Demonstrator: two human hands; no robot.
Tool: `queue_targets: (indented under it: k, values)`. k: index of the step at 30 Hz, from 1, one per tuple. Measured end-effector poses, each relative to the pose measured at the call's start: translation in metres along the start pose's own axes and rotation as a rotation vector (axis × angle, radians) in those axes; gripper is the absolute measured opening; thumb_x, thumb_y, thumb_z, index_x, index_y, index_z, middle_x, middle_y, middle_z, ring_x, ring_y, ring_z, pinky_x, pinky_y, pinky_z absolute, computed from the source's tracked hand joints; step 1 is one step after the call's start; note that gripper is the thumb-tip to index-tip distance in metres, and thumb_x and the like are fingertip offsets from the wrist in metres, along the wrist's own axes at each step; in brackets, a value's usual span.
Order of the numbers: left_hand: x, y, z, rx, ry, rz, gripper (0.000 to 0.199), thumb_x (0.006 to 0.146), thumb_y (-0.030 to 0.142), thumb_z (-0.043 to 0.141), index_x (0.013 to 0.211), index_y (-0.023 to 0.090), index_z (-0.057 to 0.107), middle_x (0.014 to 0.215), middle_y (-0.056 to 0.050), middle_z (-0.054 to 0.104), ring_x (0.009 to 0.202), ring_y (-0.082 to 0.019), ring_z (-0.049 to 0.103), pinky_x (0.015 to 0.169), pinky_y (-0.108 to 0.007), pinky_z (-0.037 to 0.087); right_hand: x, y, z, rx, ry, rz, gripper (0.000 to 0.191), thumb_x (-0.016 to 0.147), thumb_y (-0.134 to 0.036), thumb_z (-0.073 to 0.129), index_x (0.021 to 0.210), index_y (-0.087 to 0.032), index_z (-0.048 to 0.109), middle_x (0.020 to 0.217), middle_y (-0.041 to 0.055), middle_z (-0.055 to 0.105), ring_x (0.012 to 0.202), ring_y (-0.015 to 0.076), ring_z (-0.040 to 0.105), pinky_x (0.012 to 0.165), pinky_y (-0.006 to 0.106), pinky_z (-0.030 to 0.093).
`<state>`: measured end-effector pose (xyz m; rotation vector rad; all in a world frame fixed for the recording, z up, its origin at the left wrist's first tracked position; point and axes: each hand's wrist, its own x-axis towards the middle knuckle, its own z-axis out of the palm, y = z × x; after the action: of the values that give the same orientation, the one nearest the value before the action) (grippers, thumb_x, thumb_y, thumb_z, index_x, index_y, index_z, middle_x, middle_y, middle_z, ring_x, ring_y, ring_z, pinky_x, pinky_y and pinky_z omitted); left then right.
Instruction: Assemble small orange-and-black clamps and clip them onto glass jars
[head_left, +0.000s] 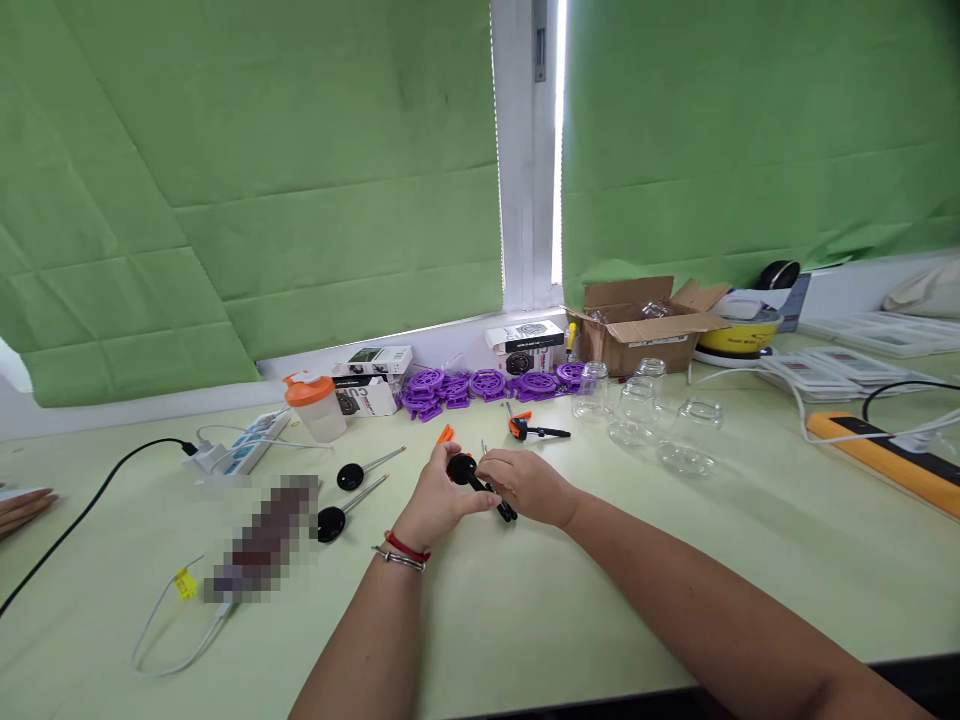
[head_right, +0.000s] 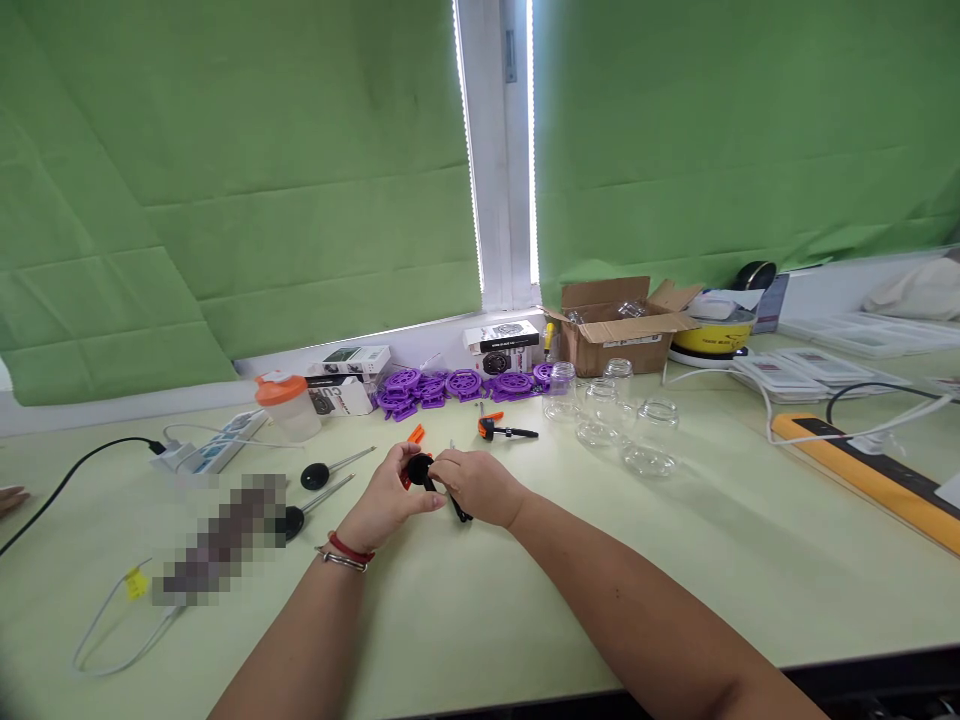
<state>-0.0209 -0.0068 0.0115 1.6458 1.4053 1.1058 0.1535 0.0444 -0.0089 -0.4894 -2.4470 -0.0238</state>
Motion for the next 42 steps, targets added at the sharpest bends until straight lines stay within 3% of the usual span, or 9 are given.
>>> queue_targets:
  k: [21,37,42]
  values:
    - [-0.0003,-0.0016,-0.0010,0.034,-0.024,0.029,0.079,0.051,0.038,0.083,0.115,0.015,0.043,0.105,-0.011,0.057,0.097,-0.024,0.055,0.087,-0.041,0.043,-0.0019,0.0062,-0.0004,-0.165,-0.022,-0.078,0.019,0.086,-0.007,0.042,0.093,-0.018,0.056,0.088,0.0030,0.064,0.066,0.0114,0.053,0.056,0.024,0.032]
    - [0.0003,-0.0019,-0.0019,0.038,0.015,-0.008,0.078,0.050,0.041,0.083,0.112,0.014,0.044,0.106,-0.012,0.057,0.096,-0.023,0.054,0.086,-0.039,0.043,-0.0025,0.0047,0.0004,-0.158,0.021,-0.013,0.013,0.090,-0.016,0.045,0.089,-0.015,0.058,0.082,0.0047,0.064,0.062,0.0124,0.054,0.054,0.025,0.032]
    - [0.0005,-0.0025,-0.0029,0.006,0.043,-0.007,0.078,0.048,0.039,0.084,0.112,0.014,0.047,0.107,-0.012,0.057,0.097,-0.024,0.055,0.086,-0.040,0.043,-0.0028,0.0022,-0.0038,-0.105,-0.021,0.038,0.018,0.086,-0.014,0.048,0.102,-0.016,0.057,0.090,0.0053,0.064,0.066,0.0132,0.056,0.056,0.025,0.034]
